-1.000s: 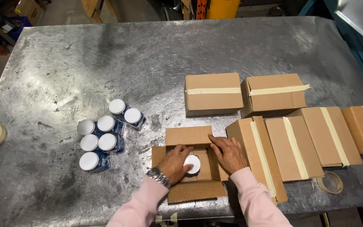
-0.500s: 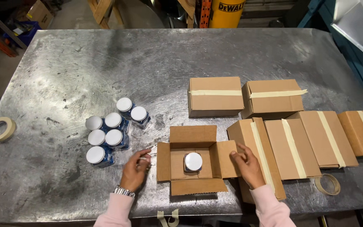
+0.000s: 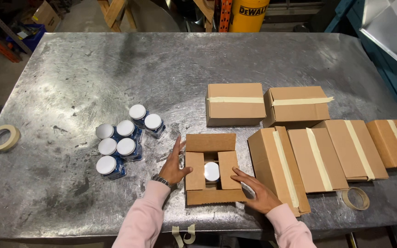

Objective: The person assembles small cardboard boxes and places a white jar inside each one before sealing them with tape.

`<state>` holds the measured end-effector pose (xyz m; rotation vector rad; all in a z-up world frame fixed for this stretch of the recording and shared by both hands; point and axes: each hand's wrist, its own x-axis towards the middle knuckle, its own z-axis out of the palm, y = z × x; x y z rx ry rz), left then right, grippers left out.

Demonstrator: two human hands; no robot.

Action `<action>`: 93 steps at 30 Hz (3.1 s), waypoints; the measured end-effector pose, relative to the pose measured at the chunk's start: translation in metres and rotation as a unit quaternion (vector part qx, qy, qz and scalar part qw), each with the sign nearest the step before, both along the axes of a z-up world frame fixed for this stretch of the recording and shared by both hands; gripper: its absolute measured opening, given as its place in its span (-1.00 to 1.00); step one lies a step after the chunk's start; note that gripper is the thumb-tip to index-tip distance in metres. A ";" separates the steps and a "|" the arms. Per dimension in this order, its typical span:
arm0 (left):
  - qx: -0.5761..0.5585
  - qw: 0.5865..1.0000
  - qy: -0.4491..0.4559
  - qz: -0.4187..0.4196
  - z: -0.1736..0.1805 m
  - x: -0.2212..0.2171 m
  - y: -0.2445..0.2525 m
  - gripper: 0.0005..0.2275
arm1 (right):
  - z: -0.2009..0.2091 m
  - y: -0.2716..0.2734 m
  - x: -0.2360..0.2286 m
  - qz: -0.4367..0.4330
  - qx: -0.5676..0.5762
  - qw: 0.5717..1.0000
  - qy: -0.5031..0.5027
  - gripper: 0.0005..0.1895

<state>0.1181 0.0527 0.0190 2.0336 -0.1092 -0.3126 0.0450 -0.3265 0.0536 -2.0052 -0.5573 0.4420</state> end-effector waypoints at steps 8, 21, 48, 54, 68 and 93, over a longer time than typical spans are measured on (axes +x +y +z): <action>-0.089 0.993 -0.066 -0.027 -0.001 -0.013 0.000 -0.66 | -0.026 0.016 0.004 -0.149 -0.040 0.987 -0.046 -0.42; -0.107 0.990 -0.086 0.034 0.010 -0.045 -0.009 -0.60 | -0.031 0.029 -0.003 -0.098 -0.174 0.946 -0.257 -0.51; 0.019 0.984 -0.130 0.118 -0.056 -0.059 -0.026 -0.65 | -0.026 0.031 -0.010 -0.080 -0.457 0.839 -0.284 -0.15; -0.020 0.989 -0.067 0.130 -0.016 -0.077 -0.016 -0.59 | -0.030 0.023 0.000 -0.056 -0.437 0.854 -0.277 -0.15; -0.169 0.854 0.365 0.331 -0.205 -0.324 0.047 -0.62 | -0.001 0.026 -0.001 -0.054 -0.332 0.931 -0.141 -0.16; -0.139 0.956 0.076 0.246 -0.082 -0.380 0.098 -0.89 | -0.009 0.017 0.001 -0.063 -0.261 0.951 -0.150 -0.21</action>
